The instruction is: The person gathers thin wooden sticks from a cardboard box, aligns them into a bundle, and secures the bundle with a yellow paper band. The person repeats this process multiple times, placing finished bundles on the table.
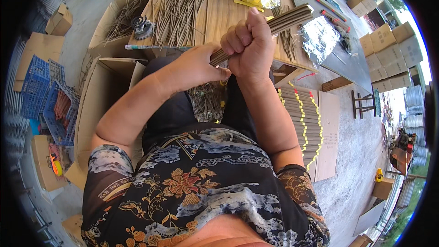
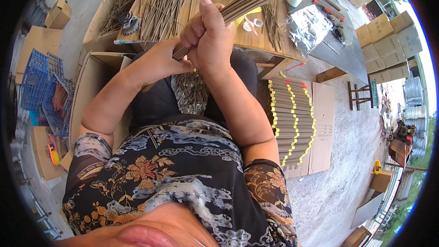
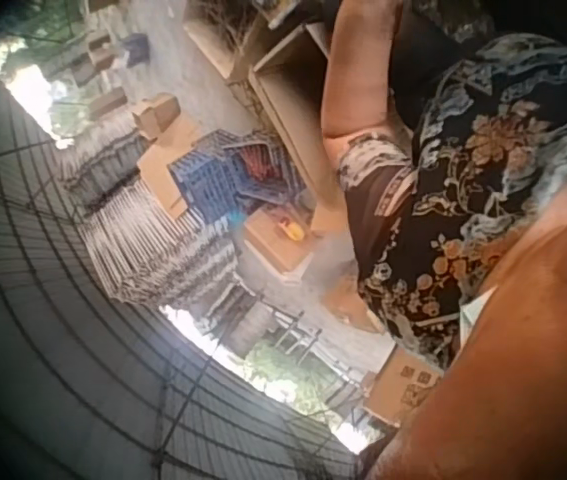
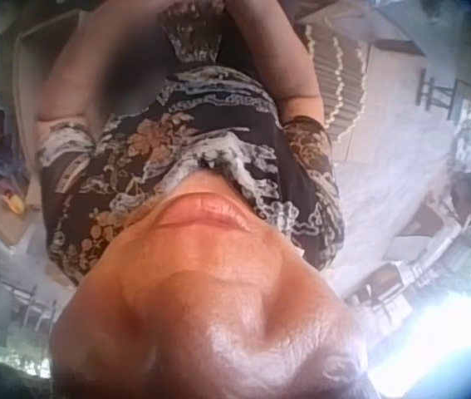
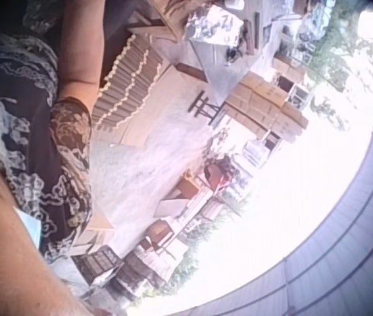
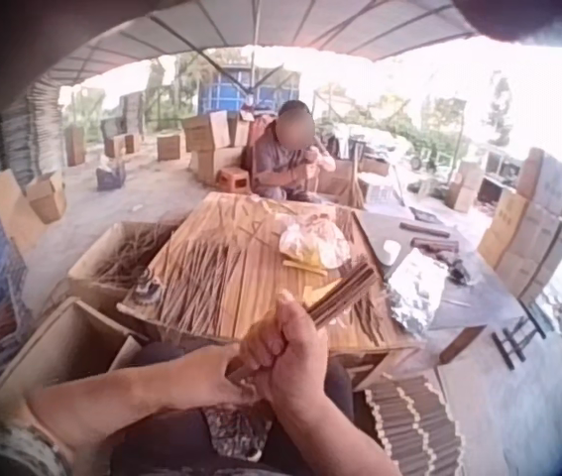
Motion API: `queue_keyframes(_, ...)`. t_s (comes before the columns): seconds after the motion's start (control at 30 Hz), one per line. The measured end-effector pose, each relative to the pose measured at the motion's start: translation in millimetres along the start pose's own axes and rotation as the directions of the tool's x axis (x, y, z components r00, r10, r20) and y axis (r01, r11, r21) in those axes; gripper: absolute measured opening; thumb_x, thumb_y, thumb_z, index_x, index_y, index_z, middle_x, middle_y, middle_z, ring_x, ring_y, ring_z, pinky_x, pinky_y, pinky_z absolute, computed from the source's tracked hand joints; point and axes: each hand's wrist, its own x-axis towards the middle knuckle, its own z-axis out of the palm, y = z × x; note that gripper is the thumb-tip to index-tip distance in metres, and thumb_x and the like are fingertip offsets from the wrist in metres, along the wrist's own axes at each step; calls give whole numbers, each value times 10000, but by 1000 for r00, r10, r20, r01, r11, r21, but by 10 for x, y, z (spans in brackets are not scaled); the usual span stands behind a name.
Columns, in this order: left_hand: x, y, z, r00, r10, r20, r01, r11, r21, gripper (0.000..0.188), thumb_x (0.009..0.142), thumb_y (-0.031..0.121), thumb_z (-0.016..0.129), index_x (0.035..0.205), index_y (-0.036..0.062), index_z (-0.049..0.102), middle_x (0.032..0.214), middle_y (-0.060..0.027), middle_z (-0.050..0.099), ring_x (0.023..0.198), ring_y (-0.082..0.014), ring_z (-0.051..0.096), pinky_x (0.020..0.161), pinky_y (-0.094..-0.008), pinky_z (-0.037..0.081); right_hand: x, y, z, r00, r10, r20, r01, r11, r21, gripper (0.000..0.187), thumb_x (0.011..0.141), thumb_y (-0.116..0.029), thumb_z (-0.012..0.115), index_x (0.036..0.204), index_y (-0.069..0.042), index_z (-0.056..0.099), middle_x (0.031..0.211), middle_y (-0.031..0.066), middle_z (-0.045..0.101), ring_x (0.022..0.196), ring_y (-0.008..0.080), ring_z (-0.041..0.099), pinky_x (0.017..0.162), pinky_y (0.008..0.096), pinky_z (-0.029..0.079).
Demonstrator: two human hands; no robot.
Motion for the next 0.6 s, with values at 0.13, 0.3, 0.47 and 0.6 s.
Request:
queue_keyframes(0.13,-21,-64,245,872,311,-377,-123,886,447,258,709,154,632,913,41,523,731,-142,597,686,-329,587,607,-383,470,38,26,-12,994,-71,-81,76,995,61,298,839,-192,513,620,-115,327,466,-10,303,375,102,287,361,269,278)
queue_keyframes(0.3,4,-183,294,864,250,-437,-75,922,379,194,710,131,615,872,53,542,743,-147,597,715,-343,583,619,-389,466,-12,72,18,993,-90,-81,94,995,35,237,820,-185,554,682,-87,388,502,7,355,393,117,346,382,267,343)
queue_keyframes(0.47,-9,-158,178,985,134,-105,-143,986,-84,128,704,101,611,793,24,560,707,-143,594,681,-278,603,635,-337,449,-31,52,41,998,-62,-11,61,995,-80,180,794,-154,592,747,-57,448,561,26,406,433,127,412,416,264,389)
queue_keyframes(0.6,-108,23,137,992,-119,38,123,982,-146,165,706,59,623,843,-2,556,726,-28,583,693,-90,529,640,-266,431,-76,1,-47,985,133,107,-137,990,36,289,848,-197,490,596,-137,364,470,-28,312,382,93,303,372,249,291)
